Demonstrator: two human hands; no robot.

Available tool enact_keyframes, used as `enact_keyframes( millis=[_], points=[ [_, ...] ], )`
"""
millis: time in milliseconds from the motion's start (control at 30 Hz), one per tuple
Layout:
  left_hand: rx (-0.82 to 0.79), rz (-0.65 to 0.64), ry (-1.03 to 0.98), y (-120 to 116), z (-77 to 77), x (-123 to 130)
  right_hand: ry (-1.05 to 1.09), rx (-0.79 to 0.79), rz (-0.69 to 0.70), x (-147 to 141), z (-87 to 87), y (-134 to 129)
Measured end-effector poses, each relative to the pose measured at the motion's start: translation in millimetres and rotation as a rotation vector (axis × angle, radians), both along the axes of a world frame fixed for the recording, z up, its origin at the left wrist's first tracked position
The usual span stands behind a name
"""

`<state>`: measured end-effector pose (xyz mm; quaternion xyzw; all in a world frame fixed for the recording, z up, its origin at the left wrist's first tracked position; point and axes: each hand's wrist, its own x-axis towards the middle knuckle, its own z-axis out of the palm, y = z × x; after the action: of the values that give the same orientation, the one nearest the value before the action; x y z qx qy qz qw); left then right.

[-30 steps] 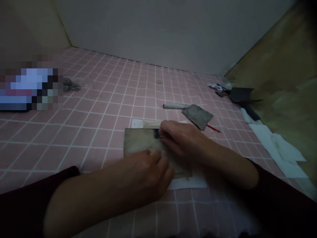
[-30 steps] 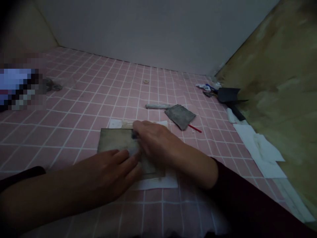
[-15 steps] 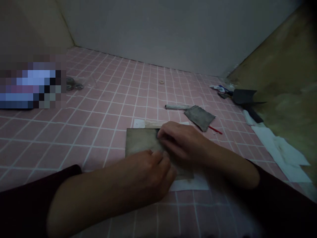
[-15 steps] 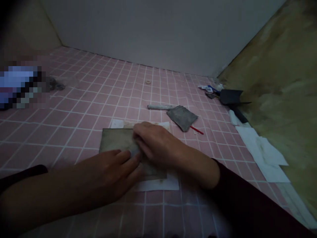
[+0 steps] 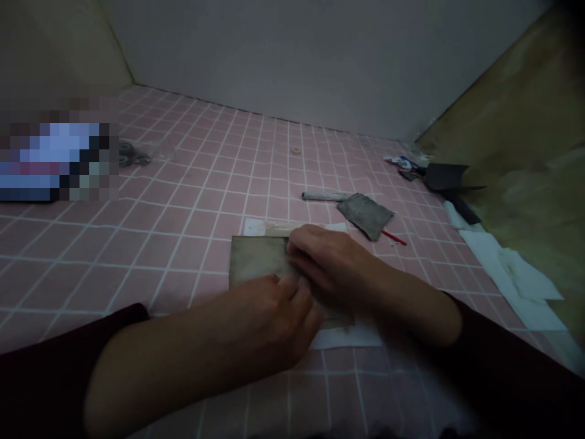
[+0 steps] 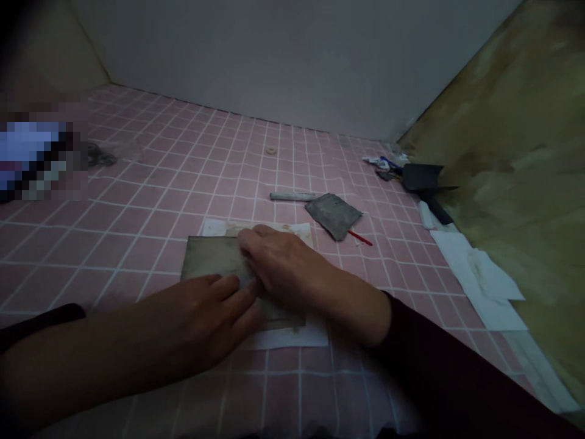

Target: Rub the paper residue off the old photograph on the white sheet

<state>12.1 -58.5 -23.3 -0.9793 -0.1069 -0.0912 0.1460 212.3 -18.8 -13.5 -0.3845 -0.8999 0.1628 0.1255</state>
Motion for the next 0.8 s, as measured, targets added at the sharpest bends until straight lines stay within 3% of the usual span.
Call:
enact_keyframes(
  millis=[233,400,600,800],
  points=[
    [-0.042,-0.003,0.013,0,0.3,0,-0.171,-0.031,-0.049,12,9.8,0],
    [0.001,0.010,-0.015,1,-0.2,1,-0.017,-0.016,0.033,-4,0.6,-3],
    [-0.041,0.001,0.027,1,0.7,-1,-0.144,-0.002,-0.055,13,7.0,2],
    [0.001,0.008,0.001,1,1.9,2,0.009,0.006,0.011,-3,-1.8,-1]
  ],
)
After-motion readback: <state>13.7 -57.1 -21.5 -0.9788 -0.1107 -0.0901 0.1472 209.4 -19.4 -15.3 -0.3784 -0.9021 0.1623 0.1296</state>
